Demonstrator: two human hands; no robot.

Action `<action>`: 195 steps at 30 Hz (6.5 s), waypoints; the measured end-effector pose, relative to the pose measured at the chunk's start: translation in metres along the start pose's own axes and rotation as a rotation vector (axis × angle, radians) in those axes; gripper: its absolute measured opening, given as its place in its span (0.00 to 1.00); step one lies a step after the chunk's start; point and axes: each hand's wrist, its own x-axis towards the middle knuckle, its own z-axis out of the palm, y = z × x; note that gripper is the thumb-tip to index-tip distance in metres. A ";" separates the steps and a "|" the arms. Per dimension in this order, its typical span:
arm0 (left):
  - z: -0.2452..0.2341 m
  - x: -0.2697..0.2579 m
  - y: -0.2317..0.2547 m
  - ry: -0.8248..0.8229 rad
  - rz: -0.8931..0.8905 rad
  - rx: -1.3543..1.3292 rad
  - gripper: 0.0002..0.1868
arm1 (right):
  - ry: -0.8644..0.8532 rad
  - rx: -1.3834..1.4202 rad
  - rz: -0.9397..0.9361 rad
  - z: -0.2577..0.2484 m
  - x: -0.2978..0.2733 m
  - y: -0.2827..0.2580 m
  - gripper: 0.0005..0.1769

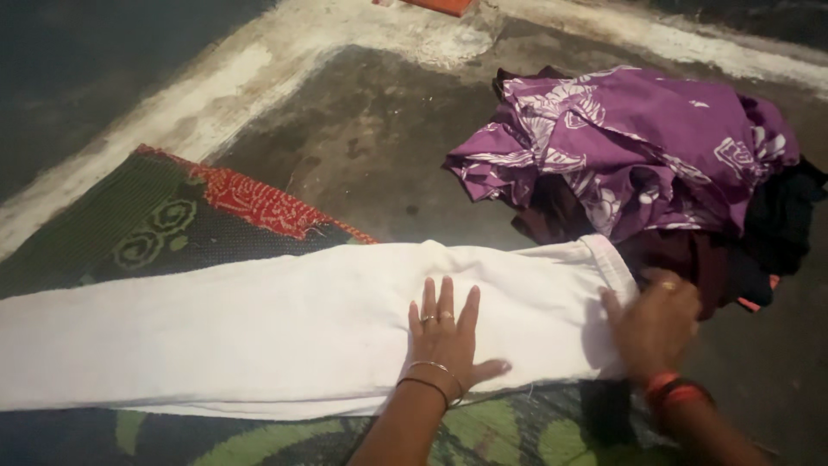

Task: The person folds a white long-sleeved shirt on a patterned mat, smoothing and aligning the fabric before folding it into a compact rectangle. They then pick up a maroon garment with gold embroidery and begin to unfold and smooth it out on the mat.

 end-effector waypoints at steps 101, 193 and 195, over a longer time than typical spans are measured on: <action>-0.042 -0.063 -0.128 0.387 -0.650 -0.592 0.33 | -0.185 -0.143 -1.069 0.084 -0.146 -0.182 0.40; -0.058 -0.167 -0.387 0.803 -0.165 -0.728 0.26 | -0.730 0.923 -0.177 0.174 -0.251 -0.373 0.30; -0.062 -0.172 -0.367 0.540 -0.257 -0.742 0.24 | -0.910 1.058 0.199 0.171 -0.234 -0.355 0.31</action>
